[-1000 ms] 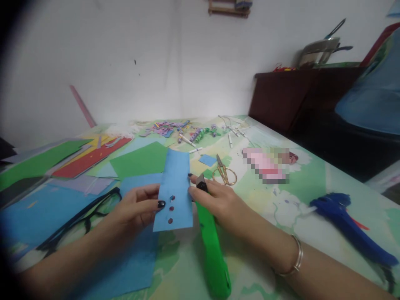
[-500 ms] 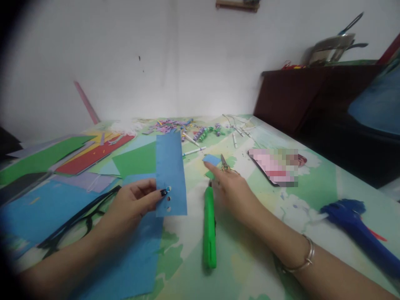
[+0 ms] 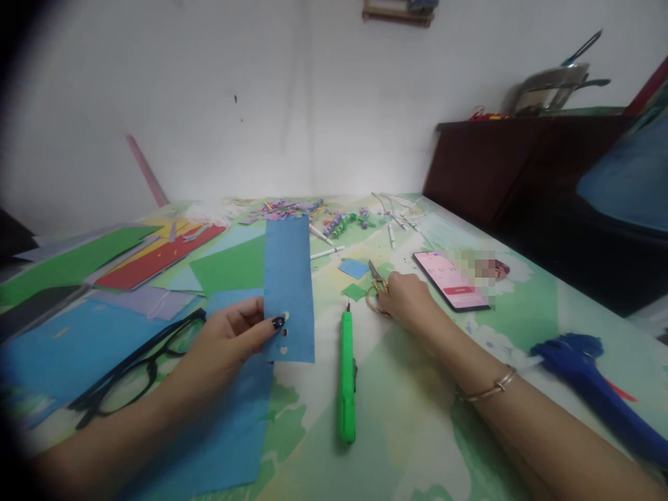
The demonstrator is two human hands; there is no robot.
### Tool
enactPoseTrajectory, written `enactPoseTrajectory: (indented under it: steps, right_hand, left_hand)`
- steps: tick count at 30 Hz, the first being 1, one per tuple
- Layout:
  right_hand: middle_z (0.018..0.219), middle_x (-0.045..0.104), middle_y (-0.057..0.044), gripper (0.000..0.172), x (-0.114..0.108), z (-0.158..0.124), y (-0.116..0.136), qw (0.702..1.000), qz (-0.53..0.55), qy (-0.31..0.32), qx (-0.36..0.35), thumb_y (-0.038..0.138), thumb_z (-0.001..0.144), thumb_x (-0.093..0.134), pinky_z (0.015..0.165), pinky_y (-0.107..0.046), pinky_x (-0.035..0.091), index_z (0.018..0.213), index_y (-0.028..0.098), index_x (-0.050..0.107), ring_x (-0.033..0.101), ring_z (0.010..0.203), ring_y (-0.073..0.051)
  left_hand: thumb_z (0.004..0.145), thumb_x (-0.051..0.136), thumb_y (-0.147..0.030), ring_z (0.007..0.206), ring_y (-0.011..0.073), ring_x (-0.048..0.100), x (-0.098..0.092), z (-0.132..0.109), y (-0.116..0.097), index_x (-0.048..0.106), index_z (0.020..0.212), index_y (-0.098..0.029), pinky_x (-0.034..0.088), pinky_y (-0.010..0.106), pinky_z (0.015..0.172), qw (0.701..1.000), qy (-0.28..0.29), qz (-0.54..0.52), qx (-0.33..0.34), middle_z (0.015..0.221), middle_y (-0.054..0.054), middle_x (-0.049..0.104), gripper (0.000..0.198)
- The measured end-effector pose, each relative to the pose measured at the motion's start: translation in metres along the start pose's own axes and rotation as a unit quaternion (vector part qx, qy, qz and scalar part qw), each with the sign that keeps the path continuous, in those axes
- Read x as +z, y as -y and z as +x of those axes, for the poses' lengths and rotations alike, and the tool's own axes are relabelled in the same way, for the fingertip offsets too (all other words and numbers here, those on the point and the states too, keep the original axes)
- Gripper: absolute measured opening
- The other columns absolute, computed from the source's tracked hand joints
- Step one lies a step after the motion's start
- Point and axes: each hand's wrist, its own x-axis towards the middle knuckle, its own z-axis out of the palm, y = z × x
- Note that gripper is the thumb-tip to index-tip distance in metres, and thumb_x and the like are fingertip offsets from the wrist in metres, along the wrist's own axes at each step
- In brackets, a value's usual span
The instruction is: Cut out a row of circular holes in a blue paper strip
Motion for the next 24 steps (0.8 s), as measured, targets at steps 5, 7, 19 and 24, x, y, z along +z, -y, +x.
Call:
enactPoseTrajectory:
  steps: [5,7,19,24]
  right_hand:
    - [0.07,0.066,-0.015,0.015,-0.007,-0.002,-0.014,0.999,0.02,0.024,0.025,0.028,0.066,0.064,0.052,-0.029,0.031,0.071,0.014,0.066,0.063,0.069,-0.028]
    - [0.074,0.068,-0.013,0.025,-0.008,-0.001,-0.022,0.998,0.057,0.026,0.03,0.03,0.065,0.066,0.053,-0.027,0.034,0.085,0.014,0.066,0.063,0.071,-0.026]
    - [0.057,0.049,0.003,0.038,-0.021,-0.055,0.007,0.893,0.39,-0.105,-0.195,0.048,0.075,0.072,0.043,-0.021,0.03,0.095,0.016,0.068,0.038,0.048,-0.008]
    - [0.052,0.049,0.004,0.033,-0.006,-0.082,0.023,0.871,0.268,-0.161,-0.38,0.049,0.079,0.071,0.043,-0.022,0.031,0.079,0.016,0.068,0.036,0.045,-0.008]
  left_hand:
    - [0.066,0.076,-0.041,0.049,0.0076,0.051,-0.001,0.0,0.0,0.065,0.079,-0.014,0.045,0.019,0.042,0.999,-0.033,0.031,0.02,0.065,-0.001,0.062,0.032]
    - [0.066,0.075,-0.041,0.046,0.0067,0.048,-0.003,0.001,0.0,0.064,0.077,-0.013,0.046,0.02,0.038,0.997,-0.054,0.044,0.03,0.064,-0.002,0.061,0.032]
    - [0.063,0.071,-0.034,0.044,0.0098,0.06,-0.008,0.006,-0.003,0.061,0.074,-0.012,0.056,0.023,0.043,0.986,-0.131,0.08,0.058,0.068,-0.002,0.062,0.027]
    - [0.062,0.071,-0.032,0.043,0.0101,0.061,-0.004,0.002,-0.002,0.059,0.071,-0.012,0.055,0.021,0.041,0.985,-0.136,0.088,0.055,0.064,-0.004,0.06,0.025]
